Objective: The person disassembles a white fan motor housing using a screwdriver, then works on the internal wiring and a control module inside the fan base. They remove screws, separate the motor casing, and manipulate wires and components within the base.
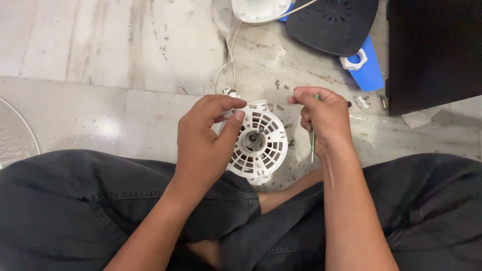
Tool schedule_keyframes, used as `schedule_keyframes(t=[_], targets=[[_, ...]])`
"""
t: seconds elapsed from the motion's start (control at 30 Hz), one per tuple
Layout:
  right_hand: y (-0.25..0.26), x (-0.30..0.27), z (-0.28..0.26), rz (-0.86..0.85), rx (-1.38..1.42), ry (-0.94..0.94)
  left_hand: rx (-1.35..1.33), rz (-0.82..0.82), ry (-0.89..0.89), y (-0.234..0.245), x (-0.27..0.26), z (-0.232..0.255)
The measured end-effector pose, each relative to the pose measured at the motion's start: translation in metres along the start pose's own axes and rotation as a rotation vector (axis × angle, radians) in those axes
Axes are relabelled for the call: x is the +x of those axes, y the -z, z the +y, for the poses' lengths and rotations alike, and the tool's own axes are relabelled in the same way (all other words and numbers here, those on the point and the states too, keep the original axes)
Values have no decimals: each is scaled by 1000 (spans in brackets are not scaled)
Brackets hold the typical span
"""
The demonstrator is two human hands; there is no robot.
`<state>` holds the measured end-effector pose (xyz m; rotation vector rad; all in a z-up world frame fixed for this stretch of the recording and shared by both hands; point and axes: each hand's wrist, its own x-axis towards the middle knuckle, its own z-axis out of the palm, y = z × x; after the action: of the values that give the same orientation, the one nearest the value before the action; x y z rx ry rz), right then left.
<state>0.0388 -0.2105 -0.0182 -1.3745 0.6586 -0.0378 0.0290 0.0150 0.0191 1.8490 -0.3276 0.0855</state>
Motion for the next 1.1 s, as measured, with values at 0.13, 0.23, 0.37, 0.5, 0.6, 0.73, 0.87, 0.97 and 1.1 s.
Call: schedule_keyframes(t=[0.13, 0.23, 0.37, 0.5, 0.6, 0.73, 0.87, 0.97, 1.1], targets=[[-6, -31, -22, -17, -434, 106, -5, -7, 6, 2, 1, 1], [-7, -49, -38, -102, -567, 192, -5, -5, 4, 3, -1, 0], [-6, -61, -52, -210, -824, 236, 1, -5, -4, 4, 0, 1], [-9, -65, -46, -210, -825, 202, -1, -10, -7, 4, -1, 0], [-8, -63, -44, -197, -905, 165, -8, -19, -4, 4, -1, 0], [-12, -62, -36, -185, -895, 264, -8, -10, -16, 3, -1, 0], [-15, -62, -31, -185, -931, 441, -13, -5, -21, 3, -2, -1], [-18, -65, -28, -166, -946, 503, -10, -2, -21, 3, -3, -2], [-18, -68, -26, -153, -899, 510, -5, -2, -28, 3, -3, -2]])
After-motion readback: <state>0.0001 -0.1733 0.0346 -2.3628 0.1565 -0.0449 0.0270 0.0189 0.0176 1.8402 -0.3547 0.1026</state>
